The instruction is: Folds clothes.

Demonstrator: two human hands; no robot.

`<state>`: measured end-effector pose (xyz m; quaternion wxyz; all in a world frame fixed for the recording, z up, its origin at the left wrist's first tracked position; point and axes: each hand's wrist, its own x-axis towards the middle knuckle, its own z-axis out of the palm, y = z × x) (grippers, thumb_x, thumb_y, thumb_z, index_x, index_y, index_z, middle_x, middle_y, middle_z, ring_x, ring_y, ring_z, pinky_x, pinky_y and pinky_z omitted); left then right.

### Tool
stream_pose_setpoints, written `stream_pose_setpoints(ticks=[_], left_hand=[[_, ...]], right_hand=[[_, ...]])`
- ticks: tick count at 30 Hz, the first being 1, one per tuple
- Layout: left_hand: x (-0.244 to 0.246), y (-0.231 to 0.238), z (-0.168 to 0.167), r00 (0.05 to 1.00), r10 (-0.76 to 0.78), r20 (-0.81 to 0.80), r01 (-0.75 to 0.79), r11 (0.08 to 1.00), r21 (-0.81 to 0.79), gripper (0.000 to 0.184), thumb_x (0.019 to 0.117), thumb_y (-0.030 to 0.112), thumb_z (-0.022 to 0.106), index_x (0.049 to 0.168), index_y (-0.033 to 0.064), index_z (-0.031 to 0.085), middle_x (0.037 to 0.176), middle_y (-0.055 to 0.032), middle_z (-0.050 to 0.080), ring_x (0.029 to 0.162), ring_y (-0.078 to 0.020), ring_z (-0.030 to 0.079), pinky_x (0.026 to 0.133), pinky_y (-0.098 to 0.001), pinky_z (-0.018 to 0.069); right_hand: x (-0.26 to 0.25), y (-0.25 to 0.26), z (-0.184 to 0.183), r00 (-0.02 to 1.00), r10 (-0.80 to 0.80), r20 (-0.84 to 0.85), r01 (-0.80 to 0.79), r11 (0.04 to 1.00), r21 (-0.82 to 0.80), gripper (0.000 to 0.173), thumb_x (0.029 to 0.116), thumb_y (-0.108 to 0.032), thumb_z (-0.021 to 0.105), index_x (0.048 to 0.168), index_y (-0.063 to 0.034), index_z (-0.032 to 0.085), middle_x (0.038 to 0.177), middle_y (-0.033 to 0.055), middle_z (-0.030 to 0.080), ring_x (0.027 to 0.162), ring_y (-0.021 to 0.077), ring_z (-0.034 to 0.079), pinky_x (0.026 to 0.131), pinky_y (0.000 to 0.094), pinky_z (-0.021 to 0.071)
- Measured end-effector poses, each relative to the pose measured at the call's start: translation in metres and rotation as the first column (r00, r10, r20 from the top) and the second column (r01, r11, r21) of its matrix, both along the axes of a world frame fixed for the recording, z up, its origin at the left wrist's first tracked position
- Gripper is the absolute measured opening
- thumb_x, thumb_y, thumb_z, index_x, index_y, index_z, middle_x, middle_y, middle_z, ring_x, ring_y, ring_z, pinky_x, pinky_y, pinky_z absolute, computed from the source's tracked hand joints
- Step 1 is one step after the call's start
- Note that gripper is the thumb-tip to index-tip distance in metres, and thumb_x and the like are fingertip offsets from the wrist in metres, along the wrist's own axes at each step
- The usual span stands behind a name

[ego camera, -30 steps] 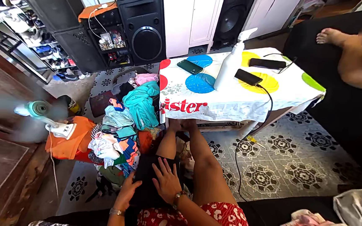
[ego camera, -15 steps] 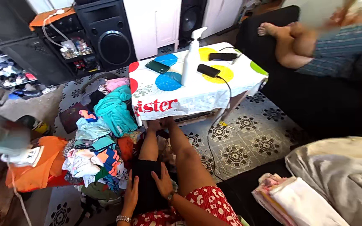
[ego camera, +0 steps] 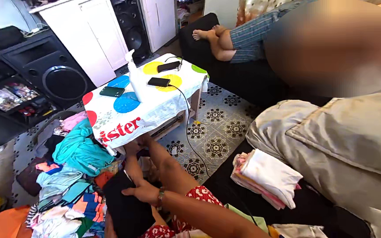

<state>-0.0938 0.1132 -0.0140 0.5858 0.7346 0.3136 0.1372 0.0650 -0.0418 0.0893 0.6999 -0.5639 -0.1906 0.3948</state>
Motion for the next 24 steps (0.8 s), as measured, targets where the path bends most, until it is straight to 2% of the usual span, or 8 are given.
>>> stream_pose_setpoints(ticks=[4,7,10,13,16,20,22,24], left_hand=[[0.004,-0.014,0.024,1.0,-0.009,-0.027,0.009,0.999,-0.031,0.062,0.1095,0.036,0.02,0.159,-0.0007,0.023,0.16,-0.027,0.031,0.143,-0.035,0.04,0.112,-0.0539,0.0394],[0.01,-0.037,0.036,0.991,-0.133,0.037,0.13,0.989,0.064,0.055,0.109,0.026,0.028,0.149,-0.011,0.036,0.137,-0.03,0.054,0.121,-0.0303,0.06,0.097,-0.0462,0.0531],[0.019,-0.07,0.051,0.975,-0.222,0.014,0.222,0.97,-0.096,0.049,0.1104,0.016,0.034,0.149,-0.0127,0.035,0.132,-0.03,0.058,0.115,-0.0307,0.063,0.096,-0.044,0.0527],[0.02,-0.1,0.031,0.931,-0.363,0.043,0.365,0.919,-0.151,0.042,0.1051,0.014,0.046,0.139,-0.0095,0.05,0.118,-0.0201,0.068,0.102,-0.0224,0.07,0.086,-0.0388,0.0586],[0.018,-0.13,0.04,0.828,-0.56,0.037,0.553,0.803,-0.223,0.033,0.1025,0.013,0.056,0.128,-0.0067,0.063,0.116,-0.0187,0.07,0.103,-0.0223,0.07,0.092,-0.0401,0.0577],[0.02,-0.154,0.061,0.706,-0.681,0.194,0.7,0.628,-0.341,0.042,0.1014,0.006,0.057,0.139,-0.0113,0.053,0.128,-0.0251,0.065,0.114,-0.026,0.067,0.101,-0.0394,0.0532],[0.023,-0.158,0.068,0.765,-0.575,0.291,0.634,0.588,-0.503,0.055,0.1023,0.008,0.054,0.151,-0.0092,0.035,0.134,-0.0233,0.062,0.116,-0.0241,0.065,0.098,-0.0381,0.0526],[0.022,-0.153,0.07,0.881,-0.306,0.361,0.473,0.55,-0.688,0.042,0.1075,0.017,0.044,0.146,0.0003,0.041,0.124,-0.0123,0.065,0.11,-0.0202,0.066,0.093,-0.039,0.0559]], right_hand=[[0.042,-0.055,0.05,0.987,-0.159,0.001,0.156,0.972,0.177,0.046,0.1005,-0.004,0.058,0.143,0.004,0.041,0.123,0.0131,0.064,0.105,0.0118,0.067,0.094,0.0323,0.0568],[0.067,-0.11,0.072,0.949,-0.313,-0.027,0.314,0.943,0.106,0.037,0.104,-0.008,0.053,0.141,-0.0031,0.048,0.11,0.0075,0.07,0.094,0.0118,0.07,0.085,0.0324,0.0599],[0.079,-0.167,0.082,0.838,-0.543,-0.053,0.544,0.839,0.01,0.029,0.1062,-0.014,0.051,0.134,-0.0094,0.054,0.101,0.0057,0.072,0.088,0.0137,0.071,0.079,0.0336,0.0606],[0.074,-0.219,0.091,0.676,-0.735,-0.055,0.735,0.678,-0.022,0.022,0.1079,-0.018,0.047,0.128,-0.0133,0.055,0.097,0.0024,0.073,0.084,0.012,0.072,0.073,0.0317,0.0624],[0.064,-0.238,0.085,0.587,-0.808,0.045,0.806,0.589,0.061,0.024,0.1056,-0.012,0.047,0.128,-0.0126,0.054,0.1,-0.0011,0.073,0.089,0.0092,0.073,0.077,0.031,0.0636],[0.038,-0.208,0.072,0.674,-0.73,0.117,0.72,0.684,0.118,0.025,0.1036,-0.005,0.04,0.127,-0.0136,0.047,0.104,-0.012,0.07,0.096,0.0001,0.07,0.085,0.0235,0.0611],[0.021,-0.177,0.064,0.772,-0.635,0.025,0.625,0.765,0.153,0.024,0.1041,-0.006,0.04,0.118,-0.0194,0.054,0.099,-0.0135,0.075,0.091,-0.0003,0.072,0.081,0.0221,0.0625],[0.007,-0.147,0.047,0.876,-0.463,-0.14,0.482,0.856,0.188,0.019,0.1033,-0.015,0.046,0.112,-0.0221,0.061,0.096,-0.0082,0.077,0.088,0.004,0.074,0.077,0.0258,0.064]])
